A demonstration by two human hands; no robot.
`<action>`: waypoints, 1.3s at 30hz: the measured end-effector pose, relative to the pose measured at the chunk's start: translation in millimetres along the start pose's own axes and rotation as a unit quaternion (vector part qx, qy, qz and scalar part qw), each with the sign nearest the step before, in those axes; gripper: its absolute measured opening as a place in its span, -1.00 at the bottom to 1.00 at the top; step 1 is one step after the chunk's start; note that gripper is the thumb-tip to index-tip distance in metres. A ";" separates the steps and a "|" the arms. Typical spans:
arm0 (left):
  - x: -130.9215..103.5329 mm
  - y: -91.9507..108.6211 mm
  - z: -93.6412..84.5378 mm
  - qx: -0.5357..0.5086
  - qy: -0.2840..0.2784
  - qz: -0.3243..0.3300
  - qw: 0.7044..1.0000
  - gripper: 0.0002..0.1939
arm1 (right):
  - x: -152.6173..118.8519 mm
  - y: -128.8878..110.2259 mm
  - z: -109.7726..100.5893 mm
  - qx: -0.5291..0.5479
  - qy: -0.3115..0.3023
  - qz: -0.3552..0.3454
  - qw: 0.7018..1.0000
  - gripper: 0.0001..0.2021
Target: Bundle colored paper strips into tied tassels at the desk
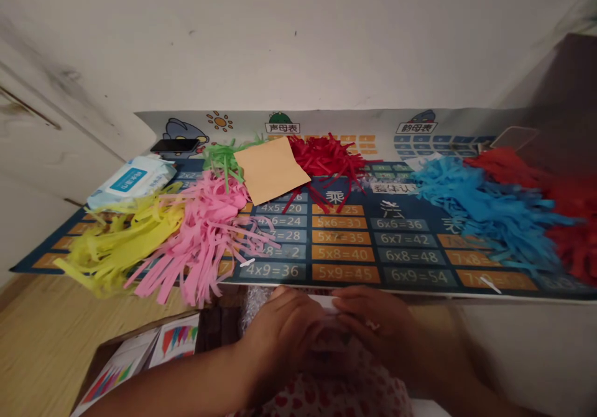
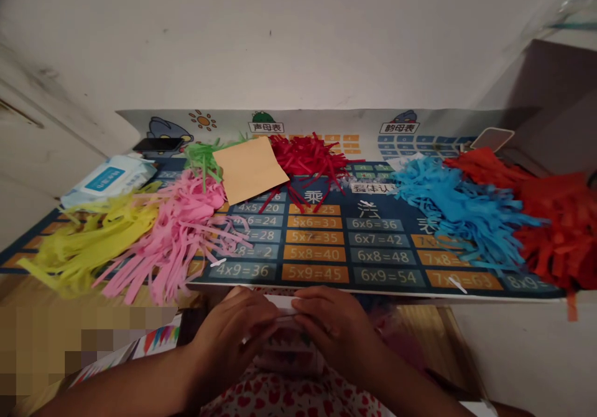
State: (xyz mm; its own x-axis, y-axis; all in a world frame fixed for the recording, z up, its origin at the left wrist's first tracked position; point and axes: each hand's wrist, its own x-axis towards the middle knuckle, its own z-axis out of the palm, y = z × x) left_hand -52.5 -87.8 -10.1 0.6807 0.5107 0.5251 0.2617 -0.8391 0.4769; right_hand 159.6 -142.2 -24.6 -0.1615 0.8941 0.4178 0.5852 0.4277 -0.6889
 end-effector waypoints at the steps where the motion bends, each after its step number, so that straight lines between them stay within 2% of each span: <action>1: 1.4 0.8 0.4 0.020 -0.003 -0.010 1.000 -0.91 | -0.3 0.9 0.3 0.004 0.001 -0.001 1.000 -0.84; 6: 10.1 5.4 -4.0 0.090 -0.038 -0.066 0.993 -0.95 | 0.9 1.8 1.5 -0.001 -0.013 -0.003 1.000 -0.83; 9: 11.7 7.9 -7.8 0.140 -0.067 -0.075 0.985 -0.97 | 2.4 1.0 2.6 -0.012 -0.016 -0.004 1.000 -0.82; 13: 8.6 8.5 -9.8 0.202 -0.076 -0.057 0.975 -0.80 | 4.4 0.4 3.7 -0.013 -0.014 -0.015 1.000 -0.82; 21: 10.2 6.2 -13.9 0.186 -0.090 -0.072 0.976 -0.79 | 5.0 -3.6 3.0 -0.042 0.000 -0.033 0.999 -0.78; 27: 4.0 4.0 -15.3 0.210 -0.048 -0.081 0.973 -0.78 | 1.5 -2.3 3.0 -0.057 0.012 -0.032 0.998 -0.76; 33: -11.0 -3.6 -12.9 0.150 0.035 -0.053 0.987 -0.89 | -1.5 -1.0 0.8 -0.047 0.026 -0.023 0.998 -0.79; 39: -21.2 -6.4 -13.9 0.135 0.068 -0.081 0.985 -0.88 | -1.2 -3.8 -2.1 -0.056 0.004 -0.037 0.998 -0.76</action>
State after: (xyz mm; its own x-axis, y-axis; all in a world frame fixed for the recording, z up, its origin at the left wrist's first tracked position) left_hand -78.1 -90.6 -14.5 0.5219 0.6466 0.5563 0.5446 -0.7546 0.3662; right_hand 159.2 -145.2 -21.2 -0.2021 0.8593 0.4698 0.6570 0.4747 -0.5856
